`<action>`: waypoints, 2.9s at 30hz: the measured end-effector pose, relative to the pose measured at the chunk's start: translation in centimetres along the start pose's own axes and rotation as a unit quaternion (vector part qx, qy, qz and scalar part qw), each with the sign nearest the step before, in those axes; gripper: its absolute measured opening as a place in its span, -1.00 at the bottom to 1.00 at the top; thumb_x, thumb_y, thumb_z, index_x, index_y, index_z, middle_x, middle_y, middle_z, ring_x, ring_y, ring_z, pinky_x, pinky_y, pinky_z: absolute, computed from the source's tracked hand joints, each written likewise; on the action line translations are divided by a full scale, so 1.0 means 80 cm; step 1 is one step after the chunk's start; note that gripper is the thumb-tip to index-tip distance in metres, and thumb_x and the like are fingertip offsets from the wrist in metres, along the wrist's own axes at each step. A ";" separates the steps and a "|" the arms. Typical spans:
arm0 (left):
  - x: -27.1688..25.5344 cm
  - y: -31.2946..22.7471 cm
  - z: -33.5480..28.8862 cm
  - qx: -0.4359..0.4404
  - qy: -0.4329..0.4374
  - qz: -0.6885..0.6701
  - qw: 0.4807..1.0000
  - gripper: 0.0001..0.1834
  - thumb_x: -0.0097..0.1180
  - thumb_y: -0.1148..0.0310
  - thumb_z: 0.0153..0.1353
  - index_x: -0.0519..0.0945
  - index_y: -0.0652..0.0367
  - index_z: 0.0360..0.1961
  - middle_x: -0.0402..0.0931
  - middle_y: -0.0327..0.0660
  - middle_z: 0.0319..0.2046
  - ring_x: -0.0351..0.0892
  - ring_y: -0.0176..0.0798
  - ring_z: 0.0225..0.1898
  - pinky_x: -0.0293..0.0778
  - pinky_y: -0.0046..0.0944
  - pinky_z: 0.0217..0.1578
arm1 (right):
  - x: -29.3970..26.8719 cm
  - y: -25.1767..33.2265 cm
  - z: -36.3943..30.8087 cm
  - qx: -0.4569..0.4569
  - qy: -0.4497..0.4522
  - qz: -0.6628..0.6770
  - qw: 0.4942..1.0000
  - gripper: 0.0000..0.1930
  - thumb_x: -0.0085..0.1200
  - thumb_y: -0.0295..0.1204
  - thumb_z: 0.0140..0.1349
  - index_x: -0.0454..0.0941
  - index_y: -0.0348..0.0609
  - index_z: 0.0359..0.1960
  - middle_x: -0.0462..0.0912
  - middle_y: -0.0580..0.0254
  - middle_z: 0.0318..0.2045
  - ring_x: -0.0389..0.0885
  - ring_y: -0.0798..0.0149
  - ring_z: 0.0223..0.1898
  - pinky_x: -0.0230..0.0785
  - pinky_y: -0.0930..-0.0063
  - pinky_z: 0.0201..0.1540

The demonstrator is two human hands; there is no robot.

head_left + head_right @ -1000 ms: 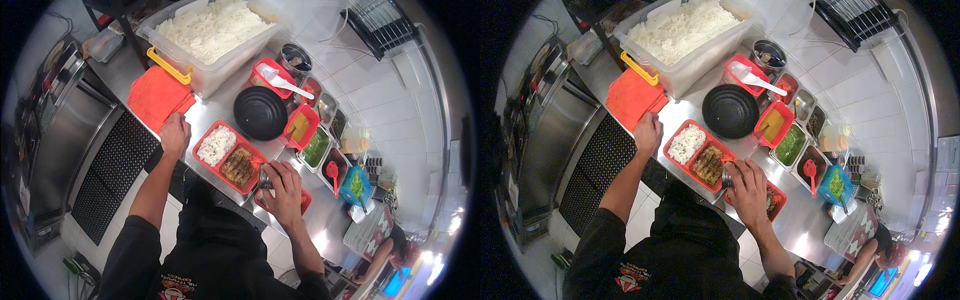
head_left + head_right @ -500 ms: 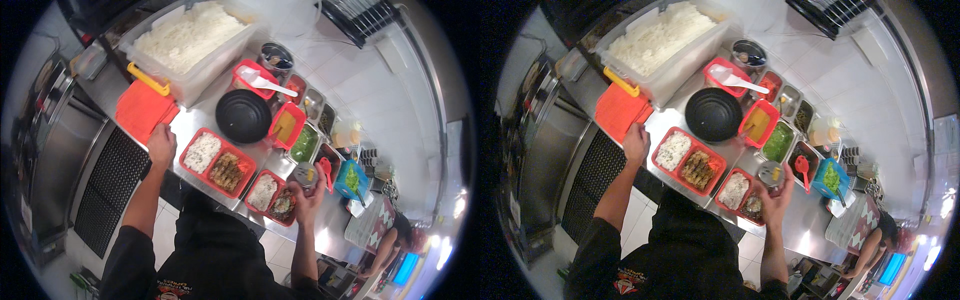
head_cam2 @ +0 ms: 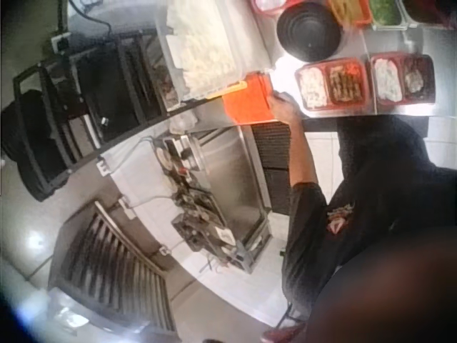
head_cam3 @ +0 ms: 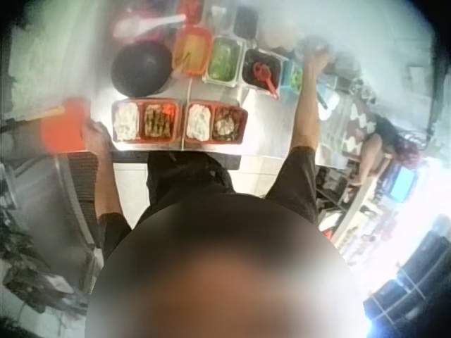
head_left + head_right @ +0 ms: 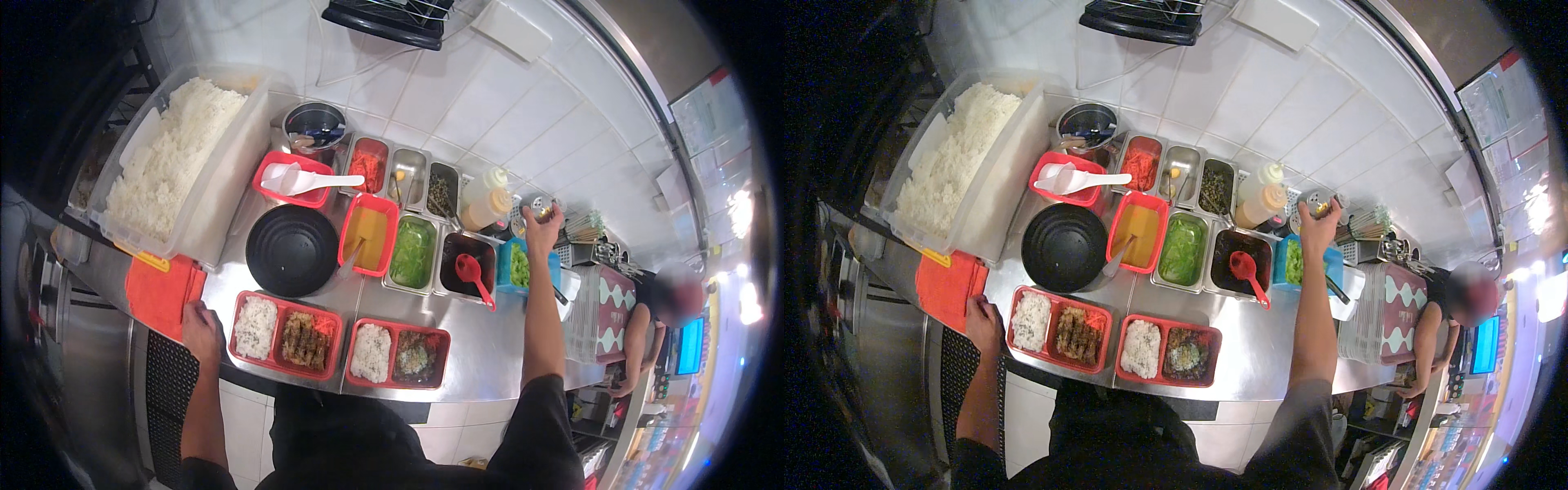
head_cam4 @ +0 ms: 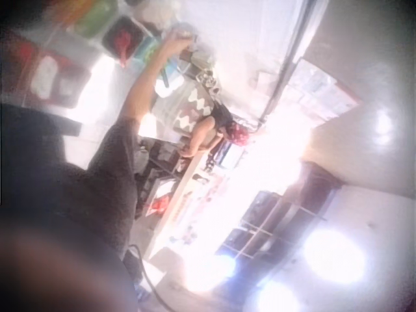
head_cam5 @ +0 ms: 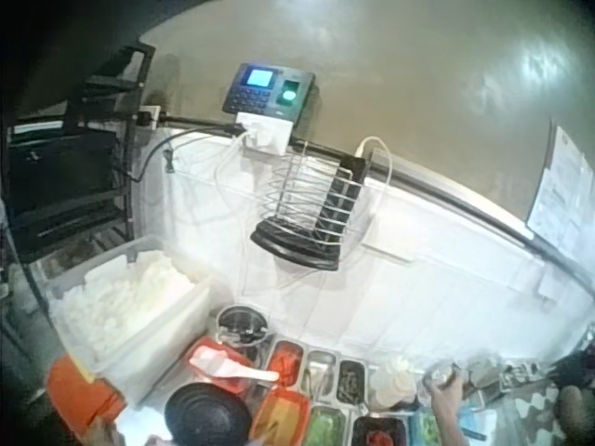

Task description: The person assembles two bento boxes by adding rice, cooked meat, a fried egg, and various sauces and seasonings. They then place the filled containers into clear plastic packaging.

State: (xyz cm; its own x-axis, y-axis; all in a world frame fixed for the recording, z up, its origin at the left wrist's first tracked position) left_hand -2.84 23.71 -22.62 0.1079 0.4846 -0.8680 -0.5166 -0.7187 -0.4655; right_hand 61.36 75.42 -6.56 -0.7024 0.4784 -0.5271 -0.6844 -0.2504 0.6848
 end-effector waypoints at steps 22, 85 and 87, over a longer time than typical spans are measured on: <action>-0.005 0.002 -0.004 0.002 -0.019 0.039 0.999 -0.76 0.01 0.28 0.35 0.54 0.15 -0.06 0.66 0.05 -0.19 0.65 0.26 -0.17 0.49 0.17 -0.15 | 0.060 -0.122 0.052 0.146 0.354 -0.341 0.859 -0.35 0.52 -0.03 -0.18 0.74 -0.21 -0.08 0.78 -0.06 -0.15 0.76 0.00 -0.08 0.56 0.18 0.02; -0.004 0.011 -0.004 0.009 0.006 -0.007 1.000 -0.75 0.00 0.22 0.39 0.55 0.11 -0.03 0.68 0.03 -0.16 0.67 0.23 -0.13 0.50 0.17 -0.12 | -0.174 0.224 -0.445 -0.136 0.223 -0.188 0.947 -0.22 0.44 -0.62 -0.12 0.56 0.12 0.27 0.45 0.06 0.25 0.38 -0.19 0.34 0.38 -0.02 0.33; -0.004 0.011 -0.003 0.010 0.004 -0.006 1.000 -0.75 0.00 0.23 0.39 0.55 0.10 -0.03 0.68 0.04 -0.16 0.66 0.24 -0.13 0.50 0.17 -0.12 | -0.175 0.228 -0.443 -0.138 0.222 -0.185 0.947 -0.21 0.44 -0.63 -0.13 0.56 0.12 0.26 0.45 0.07 0.25 0.38 -0.19 0.33 0.38 -0.01 0.32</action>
State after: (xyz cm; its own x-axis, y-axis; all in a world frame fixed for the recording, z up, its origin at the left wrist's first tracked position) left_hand -3.09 22.82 -22.82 0.1215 0.4889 -0.8638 -0.5319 -0.7027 -0.4725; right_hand 51.82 34.28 -4.55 -0.3757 0.1912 -0.9068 -0.8817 -0.3752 0.2862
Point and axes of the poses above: each hand's wrist, its own z-axis towards the middle knuckle, its own x-axis out of the palm, y = z × x, the point moved 8 cm from there along z, towards the middle knuckle
